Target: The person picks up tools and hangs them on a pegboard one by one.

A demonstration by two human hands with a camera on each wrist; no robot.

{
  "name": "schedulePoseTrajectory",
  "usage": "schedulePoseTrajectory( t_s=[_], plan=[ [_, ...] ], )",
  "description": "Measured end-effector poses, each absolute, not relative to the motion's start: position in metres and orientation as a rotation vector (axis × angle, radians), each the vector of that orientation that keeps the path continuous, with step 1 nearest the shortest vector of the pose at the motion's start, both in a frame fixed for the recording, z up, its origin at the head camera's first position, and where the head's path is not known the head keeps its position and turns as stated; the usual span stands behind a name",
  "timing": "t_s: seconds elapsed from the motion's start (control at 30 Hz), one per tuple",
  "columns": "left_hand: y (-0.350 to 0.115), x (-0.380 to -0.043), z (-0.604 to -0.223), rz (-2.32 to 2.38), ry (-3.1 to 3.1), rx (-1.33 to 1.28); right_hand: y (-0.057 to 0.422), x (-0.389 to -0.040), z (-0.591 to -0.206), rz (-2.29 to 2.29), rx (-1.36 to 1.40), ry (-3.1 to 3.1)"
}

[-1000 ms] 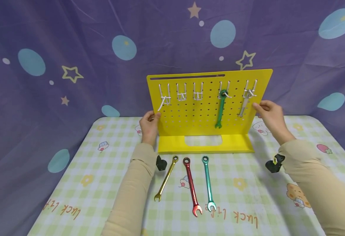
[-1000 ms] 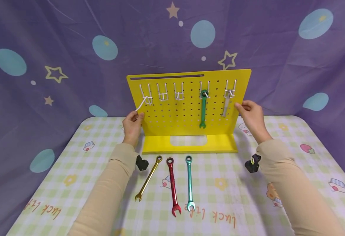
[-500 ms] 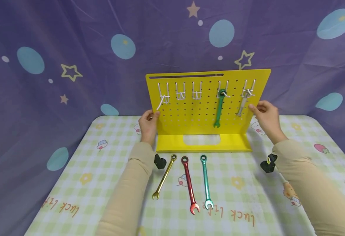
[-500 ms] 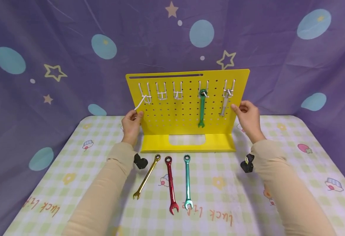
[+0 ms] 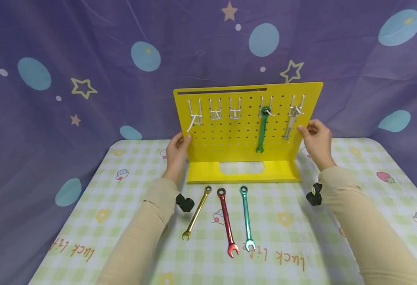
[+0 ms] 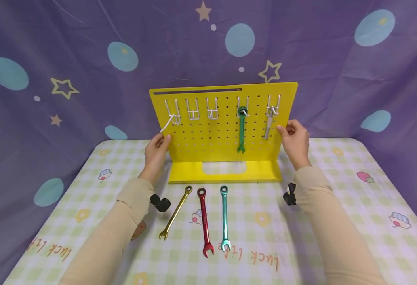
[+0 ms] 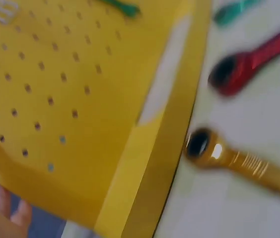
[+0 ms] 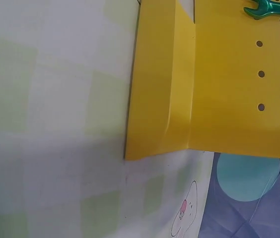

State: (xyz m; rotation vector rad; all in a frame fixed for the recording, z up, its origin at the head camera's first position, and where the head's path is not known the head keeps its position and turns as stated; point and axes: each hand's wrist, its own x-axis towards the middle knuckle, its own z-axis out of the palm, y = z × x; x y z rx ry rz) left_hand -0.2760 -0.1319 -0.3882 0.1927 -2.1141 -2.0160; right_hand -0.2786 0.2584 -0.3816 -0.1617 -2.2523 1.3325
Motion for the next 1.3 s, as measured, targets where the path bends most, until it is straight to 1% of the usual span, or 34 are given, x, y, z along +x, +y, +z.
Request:
schedulePoseTrajectory(
  t_s=[0.17,0.3,0.5,0.8,1.1,1.3],
  plan=[
    [-0.129,-0.252,-0.390,-2.091,-2.116,0.309,0.256,-0.280,-0.383,1.340,-0.180,-2.239],
    [-0.125,-0.233,-0.395,-2.109,-2.105,0.293,0.256,-0.278,-0.384,1.346,-0.221,-2.236],
    [-0.119,-0.208,-0.399,-2.101,-2.190,0.176,0.255,-0.277,-0.384,1.349,-0.256,-2.236],
    [-0.106,-0.183,-0.398,-2.216,-2.318,0.074,0.254,-0.277,-0.383,1.320,-0.247,-2.228],
    [-0.089,-0.156,-0.402,-2.192,-2.742,-0.194,0.255,-0.276,-0.381,1.318,-0.329,-2.304],
    [-0.074,-0.146,-0.404,-2.064,-2.914,-0.343,0.255,-0.277,-0.382,1.319,-0.314,-2.284]
  ],
)
